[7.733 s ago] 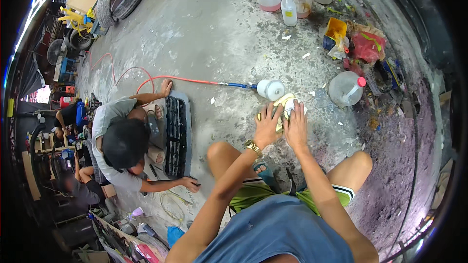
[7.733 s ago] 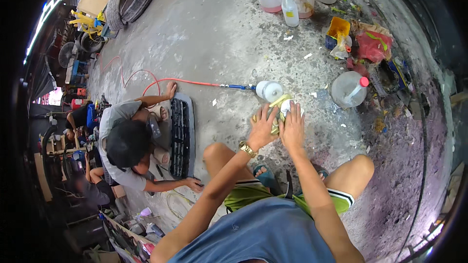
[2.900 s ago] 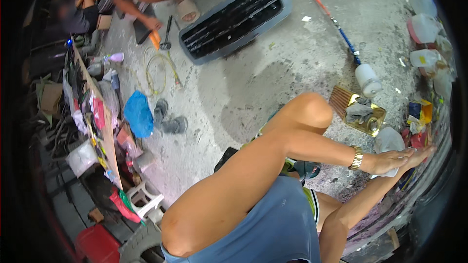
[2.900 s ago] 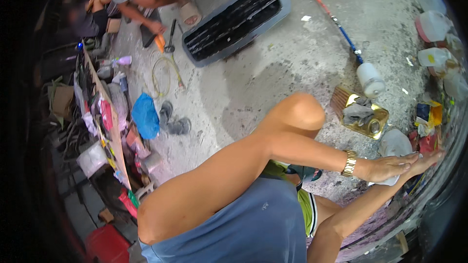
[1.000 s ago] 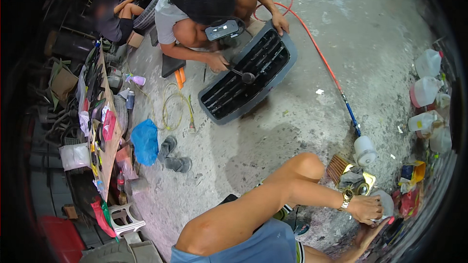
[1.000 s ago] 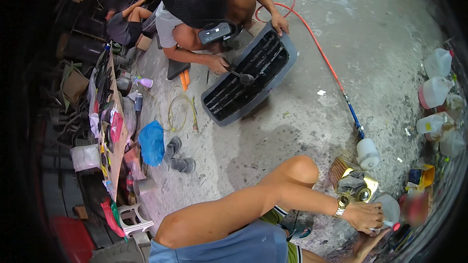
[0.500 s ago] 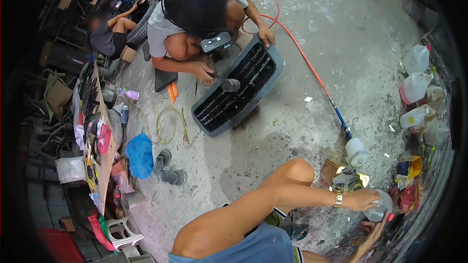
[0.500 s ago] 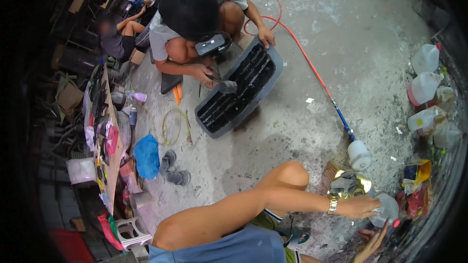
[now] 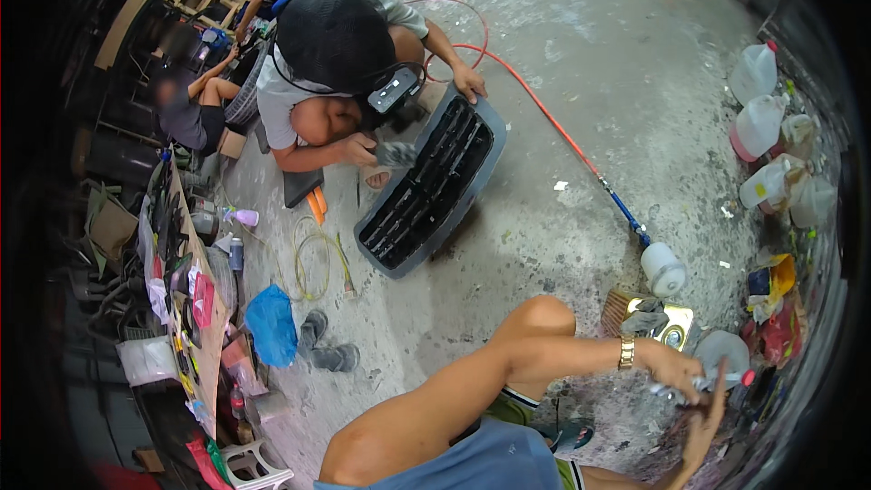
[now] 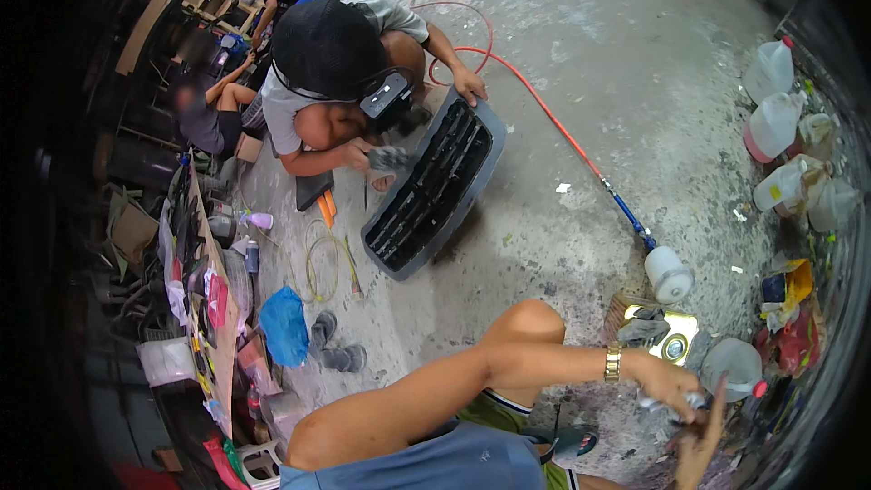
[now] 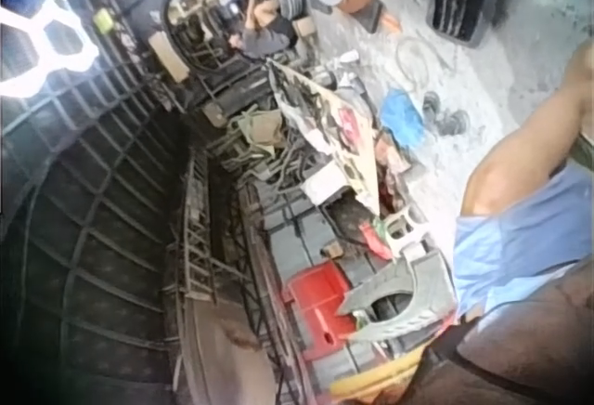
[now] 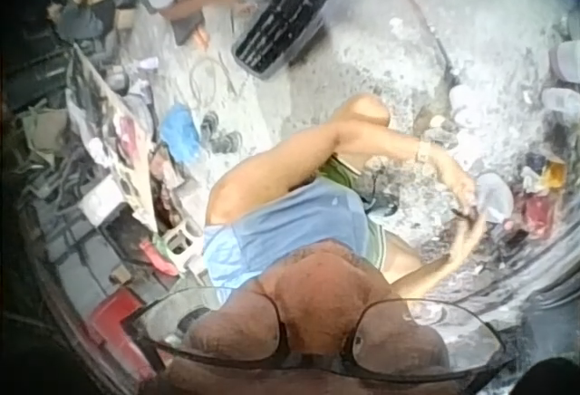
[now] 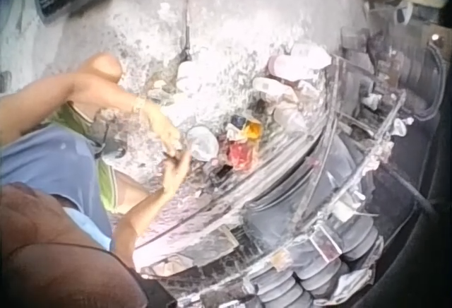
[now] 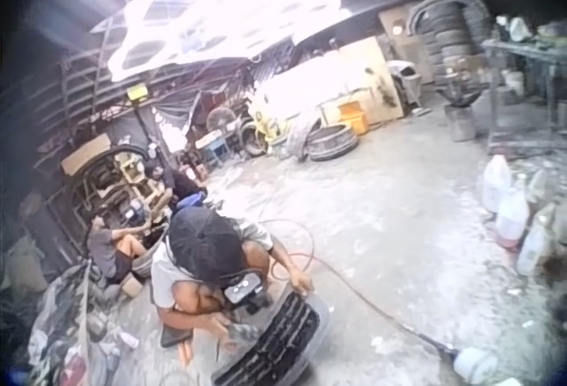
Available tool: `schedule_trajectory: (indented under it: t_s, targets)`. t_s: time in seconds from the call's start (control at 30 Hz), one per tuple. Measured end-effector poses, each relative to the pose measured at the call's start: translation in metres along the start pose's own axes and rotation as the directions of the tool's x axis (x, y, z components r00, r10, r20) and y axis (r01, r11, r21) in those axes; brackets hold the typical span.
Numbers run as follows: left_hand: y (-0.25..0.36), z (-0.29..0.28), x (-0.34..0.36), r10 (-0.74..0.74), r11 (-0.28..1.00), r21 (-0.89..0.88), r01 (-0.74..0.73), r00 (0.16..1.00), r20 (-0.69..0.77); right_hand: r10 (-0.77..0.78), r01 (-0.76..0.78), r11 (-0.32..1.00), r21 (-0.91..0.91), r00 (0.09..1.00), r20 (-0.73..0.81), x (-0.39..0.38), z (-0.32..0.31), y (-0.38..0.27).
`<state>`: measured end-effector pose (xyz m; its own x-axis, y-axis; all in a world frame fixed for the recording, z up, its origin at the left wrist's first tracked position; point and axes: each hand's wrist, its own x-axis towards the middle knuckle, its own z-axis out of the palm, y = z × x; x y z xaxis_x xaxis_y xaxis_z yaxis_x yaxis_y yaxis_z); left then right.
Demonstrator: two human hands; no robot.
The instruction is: The person is painting carbon fiber car parts and then cleaning a spray gun components.
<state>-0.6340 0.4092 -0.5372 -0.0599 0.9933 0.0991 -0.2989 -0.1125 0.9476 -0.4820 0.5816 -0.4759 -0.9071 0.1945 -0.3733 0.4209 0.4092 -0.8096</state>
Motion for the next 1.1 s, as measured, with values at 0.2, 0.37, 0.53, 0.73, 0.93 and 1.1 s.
schedule_trajectory:
  t_s: [0.2,0.37,0.53,0.73,0.93,1.1]
  targets:
    - [-0.02,0.007,0.017,-0.113,0.987,-0.156,0.048,0.89,-0.442,-0.227,0.534,0.791,0.298,0.709,-0.667,0.067,0.034,-0.022]
    - [-0.05,0.021,0.029,-0.138,0.94,-0.34,-0.017,0.893,-0.428,-0.395,0.617,0.751,0.235,0.705,-0.588,0.101,0.126,-0.041]
    - [-0.046,0.018,0.016,-0.126,0.929,-0.367,-0.05,0.89,-0.439,-0.32,0.476,0.867,0.149,0.759,-0.567,0.134,0.084,-0.02]
    - [-0.052,0.014,0.018,-0.044,0.933,-0.326,-0.151,0.852,-0.521,-0.266,0.411,0.905,0.111,0.749,-0.606,0.151,0.071,0.037]
    - [-0.048,-0.038,0.036,0.167,0.962,-0.008,-0.274,0.609,-0.776,0.133,0.049,0.879,0.474,0.93,-0.342,0.051,0.155,-0.015]
    - [-0.015,-0.006,0.023,0.152,0.941,0.333,0.05,0.82,-0.552,0.342,0.232,0.333,0.914,0.873,-0.347,0.055,0.133,-0.026]
